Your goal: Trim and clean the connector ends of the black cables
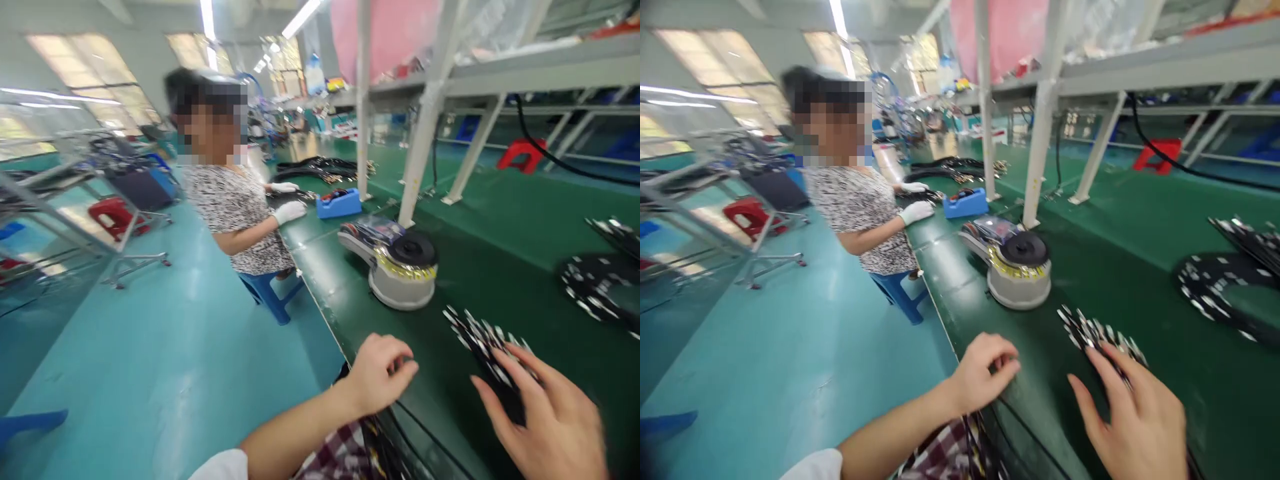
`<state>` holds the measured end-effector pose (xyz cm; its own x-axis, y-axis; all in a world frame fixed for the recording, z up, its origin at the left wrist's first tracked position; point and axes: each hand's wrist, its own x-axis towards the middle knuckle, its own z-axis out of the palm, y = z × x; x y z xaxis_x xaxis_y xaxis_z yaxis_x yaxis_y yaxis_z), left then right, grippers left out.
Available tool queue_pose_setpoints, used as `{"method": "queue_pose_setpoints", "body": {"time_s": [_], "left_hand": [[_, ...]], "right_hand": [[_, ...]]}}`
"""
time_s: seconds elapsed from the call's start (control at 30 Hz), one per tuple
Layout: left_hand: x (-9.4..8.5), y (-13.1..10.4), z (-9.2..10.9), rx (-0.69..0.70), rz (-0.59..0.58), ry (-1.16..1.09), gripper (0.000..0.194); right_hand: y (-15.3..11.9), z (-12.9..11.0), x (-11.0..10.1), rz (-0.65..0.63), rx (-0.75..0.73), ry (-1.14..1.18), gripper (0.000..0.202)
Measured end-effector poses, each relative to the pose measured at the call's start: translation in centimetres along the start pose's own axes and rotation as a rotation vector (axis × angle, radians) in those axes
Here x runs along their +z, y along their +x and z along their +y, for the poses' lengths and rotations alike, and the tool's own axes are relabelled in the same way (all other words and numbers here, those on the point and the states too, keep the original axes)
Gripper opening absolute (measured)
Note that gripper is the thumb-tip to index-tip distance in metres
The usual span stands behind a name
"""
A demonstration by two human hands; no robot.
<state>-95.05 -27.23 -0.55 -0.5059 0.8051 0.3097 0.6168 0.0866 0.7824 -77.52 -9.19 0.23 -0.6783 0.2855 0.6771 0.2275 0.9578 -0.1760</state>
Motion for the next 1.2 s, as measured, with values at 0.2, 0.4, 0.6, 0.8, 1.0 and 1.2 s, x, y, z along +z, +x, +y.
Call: {"method": "queue_pose_setpoints", "body": {"time_s": [0.2,0.4,0.6,0.8,1.0,1.2], "left_hand": [[1.0,3.1,-0.1,0.112,-0.167,-0.044,0.02],[2.4,3.5,-1.1,0.098,-0.34,0.086,0.014],[4.2,6.7,-0.3,-0.23,-0.219,-0.547,0.038],[6.0,7.4,-0.5,-0.299,-0.1,-0.687,0.035],[5.9,6.1,-1.0,-0.226,-0.002,-0.535,0.017],[6.8,6.2,0.8,-0.16,-0.275,-0.439,0.024]], "right_hand": [[-0.7,-2.1,0.5,-0.357,0.078,-0.068,0.025],[-0.1,0.1,0.3,-0.362,0.373,-0.326,0.026],[-1.0,-0.3,0.8,-0.238,0.292,-0.148,0.021],[-0.8,-0.6,0.3,-0.21,0.293,-0.002,0.021],[0.2,3.6,-3.1,-0.292,0.645,-0.111,0.053],[-0.8,1.3,-2.8,-0.65,0.821,-0.254,0.095]]}}
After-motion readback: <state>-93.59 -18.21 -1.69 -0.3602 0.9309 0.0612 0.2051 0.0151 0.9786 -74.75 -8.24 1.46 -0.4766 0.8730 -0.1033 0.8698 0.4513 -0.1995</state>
